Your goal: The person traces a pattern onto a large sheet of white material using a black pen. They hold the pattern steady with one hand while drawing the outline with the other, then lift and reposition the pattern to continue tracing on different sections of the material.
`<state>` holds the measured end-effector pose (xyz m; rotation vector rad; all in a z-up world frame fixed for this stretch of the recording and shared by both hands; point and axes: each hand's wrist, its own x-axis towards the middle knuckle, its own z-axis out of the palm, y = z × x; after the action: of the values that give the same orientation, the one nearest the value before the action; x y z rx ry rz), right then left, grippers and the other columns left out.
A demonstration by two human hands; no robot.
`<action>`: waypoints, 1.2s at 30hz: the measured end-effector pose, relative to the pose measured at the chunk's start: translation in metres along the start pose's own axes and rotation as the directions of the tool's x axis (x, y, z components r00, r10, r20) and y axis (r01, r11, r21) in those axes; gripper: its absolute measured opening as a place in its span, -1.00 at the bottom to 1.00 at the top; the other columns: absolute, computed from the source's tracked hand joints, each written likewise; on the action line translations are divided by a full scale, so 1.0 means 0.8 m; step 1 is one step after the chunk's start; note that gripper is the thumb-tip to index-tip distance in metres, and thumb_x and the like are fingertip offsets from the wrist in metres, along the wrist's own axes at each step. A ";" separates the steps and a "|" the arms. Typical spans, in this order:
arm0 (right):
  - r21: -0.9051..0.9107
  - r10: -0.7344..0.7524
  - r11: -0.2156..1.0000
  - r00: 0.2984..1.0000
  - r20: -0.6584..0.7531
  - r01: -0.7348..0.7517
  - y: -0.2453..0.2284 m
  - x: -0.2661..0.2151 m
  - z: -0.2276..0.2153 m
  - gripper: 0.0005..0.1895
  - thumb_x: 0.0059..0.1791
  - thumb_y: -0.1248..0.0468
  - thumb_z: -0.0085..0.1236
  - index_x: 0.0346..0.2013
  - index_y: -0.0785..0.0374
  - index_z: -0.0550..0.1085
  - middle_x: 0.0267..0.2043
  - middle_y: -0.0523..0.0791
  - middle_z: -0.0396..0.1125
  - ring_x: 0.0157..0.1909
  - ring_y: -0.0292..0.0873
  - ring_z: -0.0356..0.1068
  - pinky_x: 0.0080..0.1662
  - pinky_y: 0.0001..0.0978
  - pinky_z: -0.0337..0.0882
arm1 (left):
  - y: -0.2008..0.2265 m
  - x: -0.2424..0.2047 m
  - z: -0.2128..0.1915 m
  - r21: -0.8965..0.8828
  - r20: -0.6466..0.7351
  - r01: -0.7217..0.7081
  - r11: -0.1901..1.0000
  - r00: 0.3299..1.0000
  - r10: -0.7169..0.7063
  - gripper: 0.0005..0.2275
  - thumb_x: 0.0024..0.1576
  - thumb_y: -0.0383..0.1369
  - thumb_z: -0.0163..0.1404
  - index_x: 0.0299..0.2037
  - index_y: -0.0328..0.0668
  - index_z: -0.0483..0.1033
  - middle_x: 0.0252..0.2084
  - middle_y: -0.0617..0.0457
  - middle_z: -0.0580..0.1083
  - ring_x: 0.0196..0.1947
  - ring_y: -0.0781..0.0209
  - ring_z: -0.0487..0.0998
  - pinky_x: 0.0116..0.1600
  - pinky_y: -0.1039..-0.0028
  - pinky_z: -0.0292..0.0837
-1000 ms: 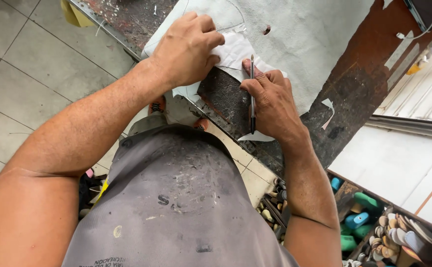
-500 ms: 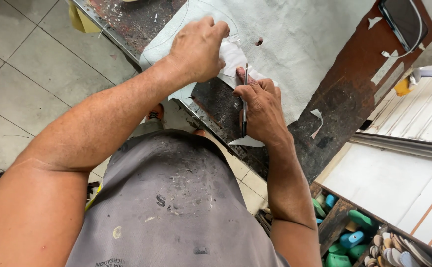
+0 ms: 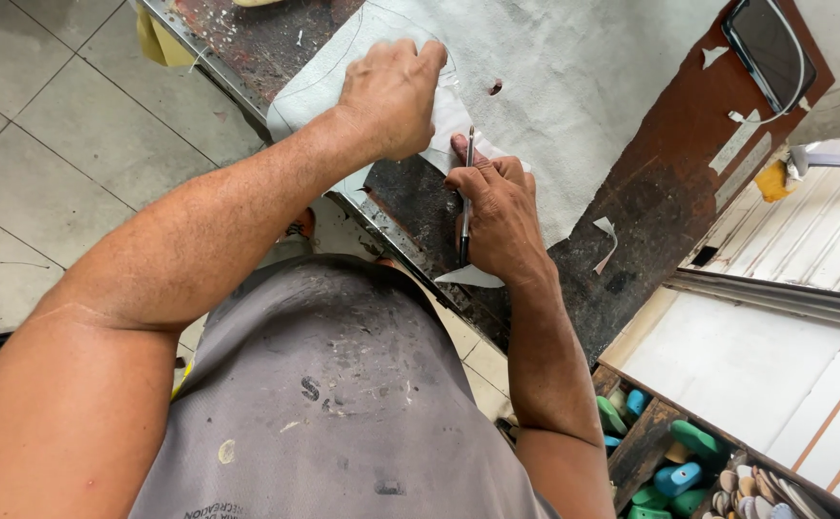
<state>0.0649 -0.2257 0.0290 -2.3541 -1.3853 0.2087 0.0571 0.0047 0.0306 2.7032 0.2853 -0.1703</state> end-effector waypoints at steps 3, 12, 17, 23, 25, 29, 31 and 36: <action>0.010 -0.009 1.000 1.000 -0.013 0.009 -0.001 0.000 -0.002 -0.64 -0.05 0.47 0.05 -0.05 -0.02 0.37 0.53 -0.17 0.15 0.00 0.01 0.15 -0.07 -0.04 0.12 | 0.002 -0.001 -0.012 -0.057 0.047 0.006 0.998 0.999 -0.004 -0.59 0.03 -0.51 -0.02 0.13 -0.17 0.32 -0.23 -0.05 0.37 -0.20 -0.01 0.37 -0.18 0.13 0.43; 0.037 0.012 0.999 1.000 0.000 -0.012 -0.003 -0.001 -0.003 -0.59 -0.11 0.44 0.08 -0.03 -0.02 0.37 0.51 -0.13 0.17 0.01 -0.05 0.13 -0.03 -0.03 0.09 | -0.020 -0.037 -0.060 -0.070 0.195 0.042 0.997 0.980 -0.028 -0.53 0.15 -0.33 0.13 0.26 -0.20 0.32 0.06 -0.15 0.43 0.04 -0.08 0.44 0.16 0.05 0.39; 0.042 0.028 0.999 1.000 0.012 -0.029 -0.003 -0.002 -0.002 -0.55 -0.15 0.47 0.04 -0.03 -0.03 0.35 0.53 -0.14 0.15 0.02 -0.02 0.13 -0.04 0.05 0.12 | -0.014 -0.042 -0.015 0.002 0.046 -0.029 1.000 0.998 0.029 -0.62 0.15 -0.33 0.12 0.13 -0.21 0.33 -0.12 -0.12 0.33 -0.16 0.02 0.36 -0.03 0.18 0.49; 0.032 -0.003 0.999 1.000 -0.016 0.003 0.000 -0.003 0.002 -0.52 -0.20 0.47 0.05 -0.04 -0.01 0.35 0.52 -0.14 0.16 0.00 0.00 0.13 -0.06 0.01 0.14 | -0.015 -0.029 -0.012 -0.117 0.008 0.063 0.991 0.998 -0.062 -0.57 0.05 -0.44 0.14 0.12 -0.28 0.33 -0.13 -0.20 0.35 -0.15 -0.12 0.40 -0.10 0.10 0.48; 0.036 -0.010 0.999 0.999 -0.037 0.011 0.001 -0.004 0.002 -0.53 -0.21 0.44 0.05 -0.05 -0.03 0.36 0.51 -0.15 0.18 0.02 0.02 0.17 -0.05 0.07 0.18 | -0.023 -0.017 -0.007 -0.101 0.006 0.025 0.995 1.000 -0.024 -0.55 -0.04 -0.37 0.18 0.04 -0.21 0.31 -0.22 -0.16 0.39 -0.27 -0.15 0.45 -0.23 0.04 0.42; 0.060 0.022 0.998 1.000 -0.022 -0.021 -0.001 -0.004 0.000 -0.53 -0.21 0.45 0.05 -0.05 -0.02 0.35 0.50 -0.14 0.19 0.03 0.00 0.16 -0.02 0.10 0.15 | -0.044 -0.002 0.015 -0.144 -0.089 -0.033 0.989 0.996 0.020 -0.66 0.03 -0.43 0.02 0.04 -0.13 0.32 -0.12 -0.19 0.42 -0.20 -0.25 0.45 -0.16 -0.03 0.36; 0.057 -0.001 0.998 0.999 -0.041 0.003 0.003 -0.006 0.003 -0.52 -0.22 0.45 0.08 -0.05 -0.02 0.36 0.51 -0.14 0.17 0.01 -0.02 0.15 -0.01 -0.02 0.11 | -0.060 0.007 0.036 -0.129 -0.272 -0.160 0.979 0.955 0.120 -0.65 -0.07 -0.48 0.01 -0.04 -0.13 0.34 -0.17 -0.15 0.48 -0.25 -0.29 0.48 -0.20 -0.01 0.32; 0.055 0.003 0.998 0.999 -0.033 -0.001 0.000 -0.004 0.001 -0.53 -0.22 0.42 0.09 -0.04 -0.01 0.36 0.52 -0.13 0.16 0.03 -0.01 0.15 0.03 0.04 0.12 | -0.068 0.006 0.037 -0.162 -0.298 -0.173 0.972 0.947 0.119 -0.55 -0.20 -0.46 0.19 -0.08 -0.16 0.33 -0.18 -0.11 0.51 -0.27 -0.28 0.47 -0.28 0.03 0.29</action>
<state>0.0628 -0.2284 0.0286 -2.3038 -1.3452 0.2051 0.0476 0.0422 -0.0182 2.5442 0.1718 0.2816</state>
